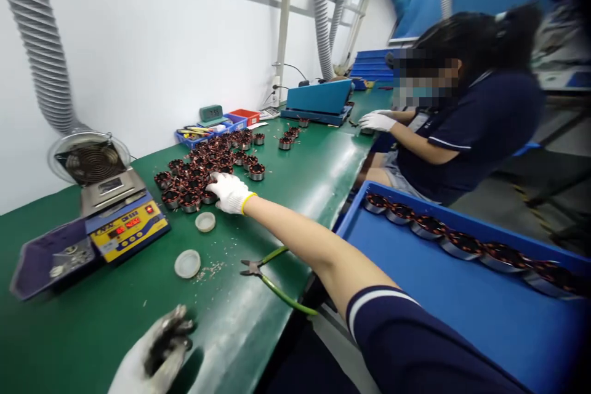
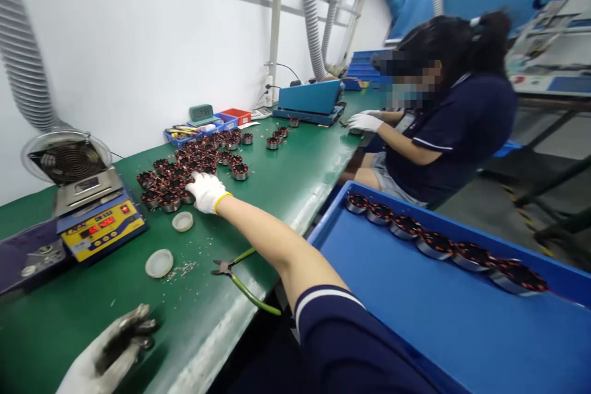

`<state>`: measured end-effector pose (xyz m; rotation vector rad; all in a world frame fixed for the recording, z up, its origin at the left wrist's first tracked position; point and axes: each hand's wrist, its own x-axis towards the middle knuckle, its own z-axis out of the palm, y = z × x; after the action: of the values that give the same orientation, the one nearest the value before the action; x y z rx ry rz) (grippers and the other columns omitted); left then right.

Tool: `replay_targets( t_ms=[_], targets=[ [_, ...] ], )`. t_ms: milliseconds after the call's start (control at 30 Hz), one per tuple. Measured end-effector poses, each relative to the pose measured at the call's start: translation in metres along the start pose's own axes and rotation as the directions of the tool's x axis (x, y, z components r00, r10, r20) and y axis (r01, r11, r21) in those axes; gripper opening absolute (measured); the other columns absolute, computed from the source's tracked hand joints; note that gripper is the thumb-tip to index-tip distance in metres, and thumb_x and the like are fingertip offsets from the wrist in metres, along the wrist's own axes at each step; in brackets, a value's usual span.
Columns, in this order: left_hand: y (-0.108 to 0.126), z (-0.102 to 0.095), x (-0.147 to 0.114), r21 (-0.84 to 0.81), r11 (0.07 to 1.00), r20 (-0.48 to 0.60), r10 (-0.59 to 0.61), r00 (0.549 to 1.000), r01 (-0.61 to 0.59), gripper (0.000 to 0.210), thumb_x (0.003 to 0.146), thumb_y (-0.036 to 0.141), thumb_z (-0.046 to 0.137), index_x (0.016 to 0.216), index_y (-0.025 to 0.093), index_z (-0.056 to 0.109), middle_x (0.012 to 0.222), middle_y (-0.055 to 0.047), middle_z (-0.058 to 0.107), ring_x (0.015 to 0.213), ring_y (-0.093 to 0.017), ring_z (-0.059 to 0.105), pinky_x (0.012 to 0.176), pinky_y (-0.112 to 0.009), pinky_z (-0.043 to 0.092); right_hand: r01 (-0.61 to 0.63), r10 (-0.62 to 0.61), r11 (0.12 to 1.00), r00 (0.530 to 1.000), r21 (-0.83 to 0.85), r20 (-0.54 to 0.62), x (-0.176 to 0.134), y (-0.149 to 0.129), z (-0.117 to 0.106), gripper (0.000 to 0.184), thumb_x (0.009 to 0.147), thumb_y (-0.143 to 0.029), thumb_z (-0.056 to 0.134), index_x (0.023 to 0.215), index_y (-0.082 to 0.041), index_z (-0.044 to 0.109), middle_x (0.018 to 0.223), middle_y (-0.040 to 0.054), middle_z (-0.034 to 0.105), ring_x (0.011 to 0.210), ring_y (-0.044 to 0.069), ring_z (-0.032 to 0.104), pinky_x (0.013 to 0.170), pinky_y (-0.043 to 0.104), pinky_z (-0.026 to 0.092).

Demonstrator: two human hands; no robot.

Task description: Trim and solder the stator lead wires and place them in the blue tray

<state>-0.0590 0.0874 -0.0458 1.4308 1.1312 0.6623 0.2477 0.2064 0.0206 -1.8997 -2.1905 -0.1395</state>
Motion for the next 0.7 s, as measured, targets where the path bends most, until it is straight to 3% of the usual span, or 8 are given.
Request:
replay_targets(
  t_ms=[100,200,300,400,467,567,633,700],
  targets=[
    [-0.005,-0.006,0.002,0.019,1.000,0.099,0.023,0.995,-0.025,0.058,0.071,0.052,0.074,0.115,0.017,0.063,0.109,-0.010,0.070,0.100,-0.026,0.065,0.085,-0.030,0.055,-0.047,0.047,0.999,0.999,-0.002,0.018,0.023,-0.004,0.015,0.037,0.080,-0.034,0.063,0.112,-0.015,0.063,0.135,0.0177,0.042,0.122,0.036,0.042,0.097,0.051,0.042],
    [-0.008,-0.008,0.002,0.043,0.998,0.131,0.041,0.990,-0.047,0.058,0.073,0.053,0.072,0.117,0.017,0.062,0.114,-0.010,0.068,0.102,-0.026,0.064,0.086,-0.031,0.054,-0.097,0.098,0.995,0.995,-0.006,0.034,0.019,0.000,0.014,0.035,0.083,-0.043,0.060,0.103,-0.015,0.066,0.127,0.0177,0.047,0.113,0.035,0.048,0.088,0.050,0.048],
    [-0.003,-0.004,0.002,0.036,0.999,0.105,0.035,0.994,-0.039,0.064,0.067,0.057,0.074,0.115,0.016,0.062,0.112,-0.012,0.068,0.102,-0.028,0.063,0.084,-0.032,0.054,-0.141,0.141,0.990,0.990,-0.012,0.017,-0.007,0.004,-0.002,0.034,0.082,-0.045,0.061,0.101,-0.017,0.064,0.128,0.0154,0.045,0.110,0.033,0.050,0.084,0.048,0.050],
    [0.009,0.002,0.000,-0.092,0.996,0.054,-0.016,0.998,0.020,0.075,0.061,0.062,0.076,0.115,0.013,0.059,0.102,-0.015,0.070,0.092,-0.029,0.065,0.074,-0.033,0.055,-0.138,0.138,0.990,0.990,0.001,-0.008,-0.052,-0.006,-0.023,0.031,0.081,-0.044,0.063,0.100,-0.020,0.063,0.131,0.0119,0.043,0.115,0.031,0.047,0.086,0.045,0.049],
    [0.018,0.006,-0.004,-0.252,0.963,0.100,-0.073,0.992,0.096,0.079,0.069,0.067,0.067,0.124,0.013,0.050,0.102,-0.016,0.069,0.078,-0.026,0.066,0.063,-0.033,0.054,-0.043,0.045,0.996,0.999,0.076,-0.028,-0.089,-0.027,-0.031,0.029,0.079,-0.042,0.067,0.098,-0.021,0.062,0.130,0.0093,0.044,0.116,0.025,0.047,0.089,0.040,0.048],
    [0.024,0.012,-0.014,-0.495,0.818,0.332,-0.133,0.934,0.293,0.079,0.080,0.073,0.047,0.135,0.018,0.041,0.113,-0.016,0.065,0.071,-0.025,0.065,0.054,-0.034,0.051,0.349,-0.287,0.857,0.935,0.380,-0.210,-0.137,-0.075,-0.030,0.024,0.080,-0.040,0.066,0.091,-0.020,0.060,0.124,0.0097,0.049,0.119,0.023,0.046,0.096,0.039,0.045],
    [0.023,0.016,-0.021,-0.575,0.721,0.430,-0.136,0.893,0.386,0.073,0.080,0.072,0.048,0.131,0.019,0.050,0.115,-0.014,0.065,0.083,-0.027,0.066,0.063,-0.036,0.053,0.518,-0.429,0.738,0.855,0.432,-0.293,-0.158,-0.107,-0.023,0.019,0.083,-0.037,0.062,0.091,-0.020,0.060,0.119,0.0091,0.053,0.120,0.023,0.046,0.101,0.042,0.042],
    [0.019,0.017,-0.027,-0.603,0.701,0.403,-0.145,0.904,0.381,0.062,0.081,0.066,0.054,0.118,0.017,0.062,0.113,-0.011,0.067,0.099,-0.029,0.063,0.081,-0.038,0.052,0.597,-0.465,0.683,0.799,0.421,-0.381,-0.170,-0.128,-0.016,0.018,0.084,-0.035,0.060,0.094,-0.020,0.059,0.117,0.0092,0.056,0.120,0.024,0.046,0.103,0.043,0.041]
  ],
)
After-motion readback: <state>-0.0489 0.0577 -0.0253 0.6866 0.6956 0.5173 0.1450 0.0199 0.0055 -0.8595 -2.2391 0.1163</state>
